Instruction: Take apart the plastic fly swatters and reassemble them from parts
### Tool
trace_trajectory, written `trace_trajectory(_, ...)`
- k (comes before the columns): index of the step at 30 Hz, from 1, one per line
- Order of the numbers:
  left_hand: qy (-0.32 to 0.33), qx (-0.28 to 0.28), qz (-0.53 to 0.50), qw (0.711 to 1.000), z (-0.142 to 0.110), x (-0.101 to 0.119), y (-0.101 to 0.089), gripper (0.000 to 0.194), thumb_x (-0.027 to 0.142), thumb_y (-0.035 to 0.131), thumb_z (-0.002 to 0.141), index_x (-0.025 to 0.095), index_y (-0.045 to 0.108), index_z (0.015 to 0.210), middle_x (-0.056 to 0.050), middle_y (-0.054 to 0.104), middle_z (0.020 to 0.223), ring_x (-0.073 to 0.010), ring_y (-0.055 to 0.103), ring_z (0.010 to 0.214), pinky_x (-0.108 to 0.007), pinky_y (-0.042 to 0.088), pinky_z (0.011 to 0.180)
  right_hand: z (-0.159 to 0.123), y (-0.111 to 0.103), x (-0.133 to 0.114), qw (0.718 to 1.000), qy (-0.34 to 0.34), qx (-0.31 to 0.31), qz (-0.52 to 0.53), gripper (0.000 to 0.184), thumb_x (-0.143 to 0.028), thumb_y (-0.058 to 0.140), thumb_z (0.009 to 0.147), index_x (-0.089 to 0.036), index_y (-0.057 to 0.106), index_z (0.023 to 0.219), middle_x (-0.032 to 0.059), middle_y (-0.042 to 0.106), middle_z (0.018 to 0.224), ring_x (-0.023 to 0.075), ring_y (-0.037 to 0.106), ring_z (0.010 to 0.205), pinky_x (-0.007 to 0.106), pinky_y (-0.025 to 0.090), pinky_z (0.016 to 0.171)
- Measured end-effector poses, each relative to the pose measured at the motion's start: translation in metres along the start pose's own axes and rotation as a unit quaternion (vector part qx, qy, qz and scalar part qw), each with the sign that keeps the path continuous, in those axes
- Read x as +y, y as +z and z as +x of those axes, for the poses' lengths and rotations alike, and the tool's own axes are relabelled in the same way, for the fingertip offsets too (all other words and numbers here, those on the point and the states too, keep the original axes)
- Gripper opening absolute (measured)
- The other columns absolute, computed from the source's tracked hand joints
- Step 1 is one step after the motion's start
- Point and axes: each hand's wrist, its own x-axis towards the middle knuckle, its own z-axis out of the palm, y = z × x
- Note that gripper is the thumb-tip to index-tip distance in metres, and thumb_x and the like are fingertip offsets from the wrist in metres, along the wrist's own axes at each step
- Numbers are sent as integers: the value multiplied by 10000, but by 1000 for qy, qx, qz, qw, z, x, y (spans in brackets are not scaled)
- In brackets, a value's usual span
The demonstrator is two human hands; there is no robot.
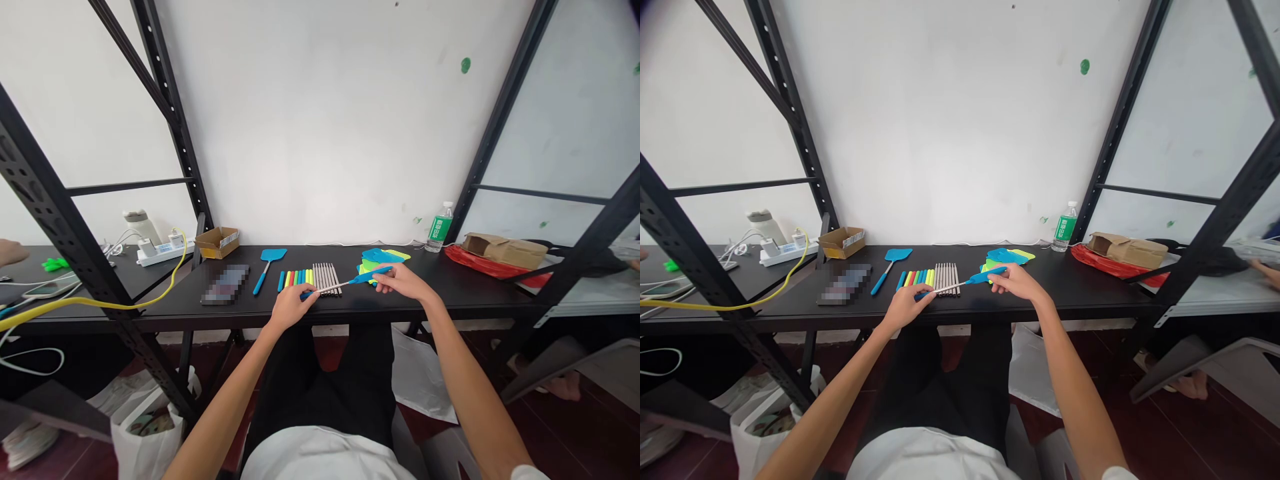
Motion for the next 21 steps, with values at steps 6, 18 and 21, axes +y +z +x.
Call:
trace_trajectory(6,-5,-2,7,1000,0,0,0,405,533,462,952,241,740,1000,-13,731,792,-159,595,595,-269,352,564,1,1,0,1000,-2,-2,-3,458,-557,678,850,-162,667,1082,78,744,772,173,656,651,296,515,612)
trace_trajectory(18,-10,-5,-8,1000,0,1,-1,404,542,469,943,249,743,993,-23,753,876,-179,626,660,-277,383,597,-3,-1,1,982,-13,64,-178,455,-530,614,886,-267,585,1256,39,708,808,211,637,667,335,471,633)
trace_trajectory(21,-10,-3,-12,1000,0,0,-1,406,539,471,943,245,745,1000,-32,755,905,-186,638,691,-271,385,590,-2,-2,1,968,-35,96,-227,398,-542,604,884,-266,639,1169,67,709,928,241,654,796,340,466,694)
